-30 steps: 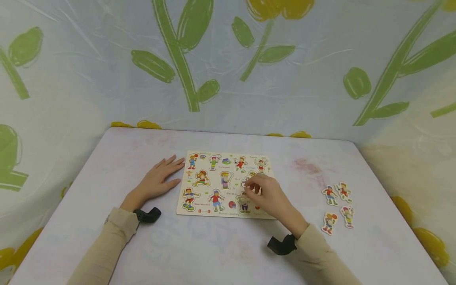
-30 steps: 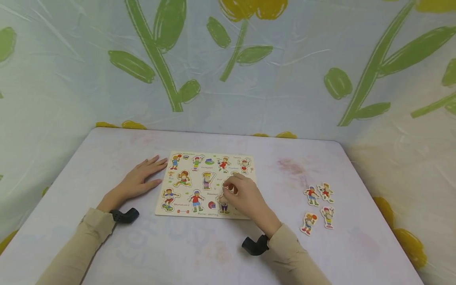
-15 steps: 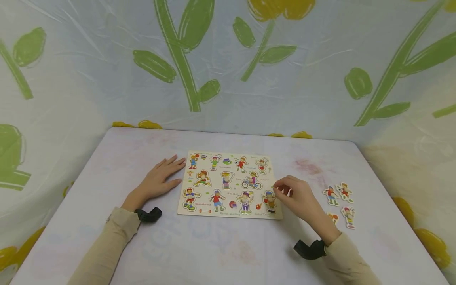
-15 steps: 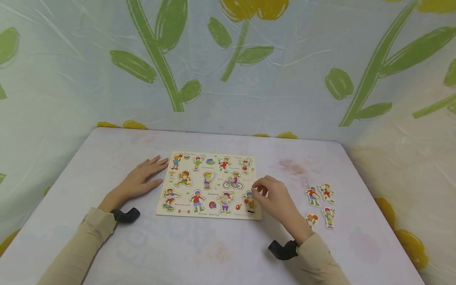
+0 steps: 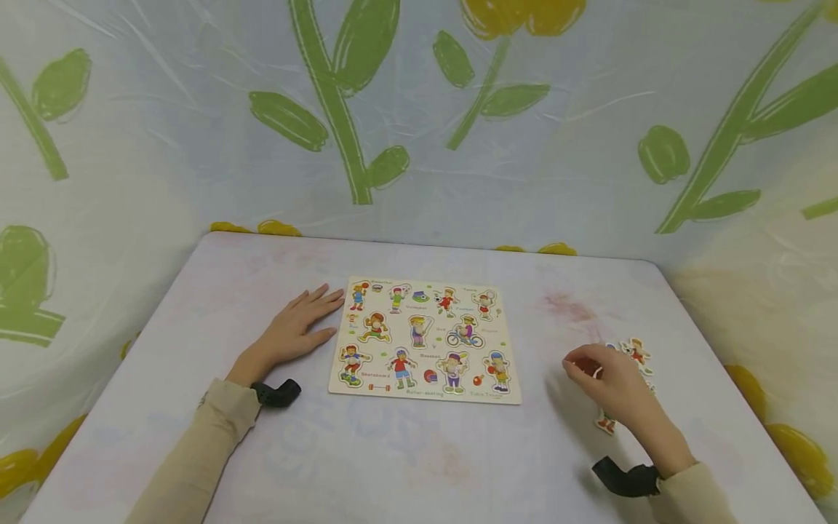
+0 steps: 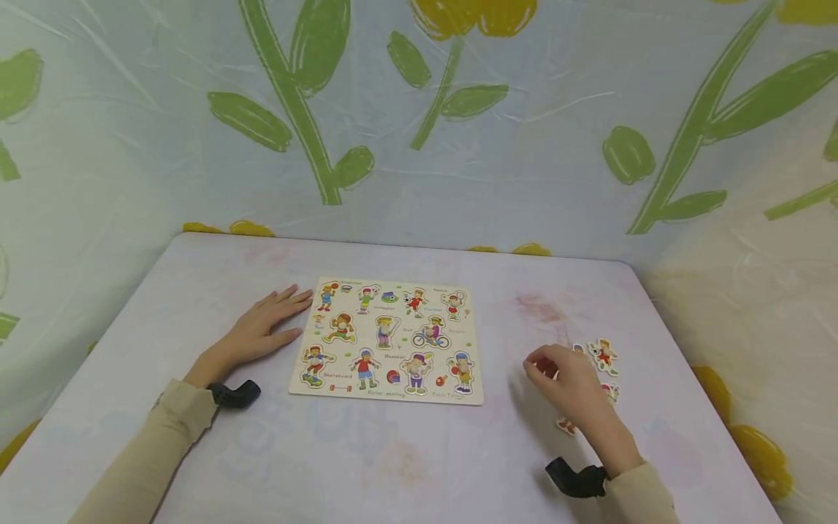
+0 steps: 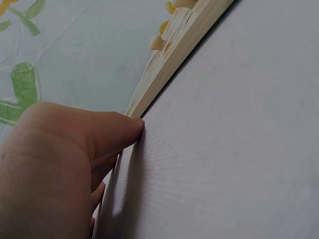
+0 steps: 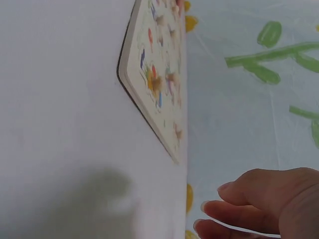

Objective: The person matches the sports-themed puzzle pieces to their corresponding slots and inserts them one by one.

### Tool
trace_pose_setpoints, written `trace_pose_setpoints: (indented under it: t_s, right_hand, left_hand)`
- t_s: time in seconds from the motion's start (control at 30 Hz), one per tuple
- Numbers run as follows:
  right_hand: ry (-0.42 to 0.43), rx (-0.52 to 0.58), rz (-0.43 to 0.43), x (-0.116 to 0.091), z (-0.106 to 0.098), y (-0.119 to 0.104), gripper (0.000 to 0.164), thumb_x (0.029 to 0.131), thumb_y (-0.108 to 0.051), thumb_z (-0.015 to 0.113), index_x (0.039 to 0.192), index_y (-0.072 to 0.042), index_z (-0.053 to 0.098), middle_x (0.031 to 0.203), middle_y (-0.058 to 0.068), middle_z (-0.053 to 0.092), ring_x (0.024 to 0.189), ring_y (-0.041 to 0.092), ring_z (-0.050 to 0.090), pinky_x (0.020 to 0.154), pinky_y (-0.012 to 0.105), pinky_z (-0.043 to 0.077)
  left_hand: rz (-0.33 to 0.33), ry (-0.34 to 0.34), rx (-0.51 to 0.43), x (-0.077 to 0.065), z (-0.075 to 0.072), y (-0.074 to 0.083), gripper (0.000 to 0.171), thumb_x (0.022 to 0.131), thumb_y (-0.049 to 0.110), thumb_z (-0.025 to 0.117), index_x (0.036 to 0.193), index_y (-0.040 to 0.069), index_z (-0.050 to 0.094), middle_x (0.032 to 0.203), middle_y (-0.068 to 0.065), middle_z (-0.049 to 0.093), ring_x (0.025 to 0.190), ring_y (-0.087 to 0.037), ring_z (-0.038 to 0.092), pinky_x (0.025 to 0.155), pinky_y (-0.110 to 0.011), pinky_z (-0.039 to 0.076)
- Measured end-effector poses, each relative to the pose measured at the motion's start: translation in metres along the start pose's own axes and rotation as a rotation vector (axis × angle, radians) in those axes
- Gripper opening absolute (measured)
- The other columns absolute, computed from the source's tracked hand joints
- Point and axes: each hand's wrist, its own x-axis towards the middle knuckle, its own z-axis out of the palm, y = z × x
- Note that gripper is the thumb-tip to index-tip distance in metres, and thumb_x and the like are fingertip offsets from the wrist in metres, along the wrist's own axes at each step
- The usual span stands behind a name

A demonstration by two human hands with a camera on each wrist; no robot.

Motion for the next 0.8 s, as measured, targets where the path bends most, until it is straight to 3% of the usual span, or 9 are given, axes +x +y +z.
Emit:
trace_pose_setpoints:
  t_s: [0.33,0.63,0.8]
  right_hand:
    - [-0.067,-0.043,0.145,-0.021,-0.028,0.026,0.004,0.086,-0.009,0.076,0.085,-0.006,0.073,0.07,-0.007,0.064,0.061,-0.001,0.052,0.049,0.023,0.044]
    - [-0.355,-0.065,0.262,-0.034,-0.039,0.033,0.01,0.085,-0.019,0.077,0.081,-0.014,0.07,0.071,-0.006,0.061,0.061,0.006,0.051,0.053,0.025,0.043]
    - [-0.44,-0.002,0.277,-0.035,-0.037,0.035,0.011,0.083,-0.016,0.079,0.082,-0.012,0.069,0.071,-0.006,0.063,0.061,0.006,0.054,0.054,0.024,0.044]
  left_hand:
    - [0.003,-0.002,0.001,0.001,-0.001,0.002,0.061,0.095,0.029,0.062,0.149,0.007,0.045,0.157,-0.007,0.038,0.149,-0.033,0.021,0.121,-0.052,0.011]
    - [-0.003,-0.007,0.002,0.001,-0.003,0.002,0.061,0.095,0.03,0.061,0.149,0.007,0.045,0.157,-0.007,0.038,0.149,-0.032,0.02,0.121,-0.051,0.011]
    - [-0.003,-0.012,0.0,0.001,-0.004,0.003,0.061,0.095,0.03,0.061,0.149,0.007,0.045,0.157,-0.006,0.037,0.149,-0.032,0.02,0.121,-0.051,0.01]
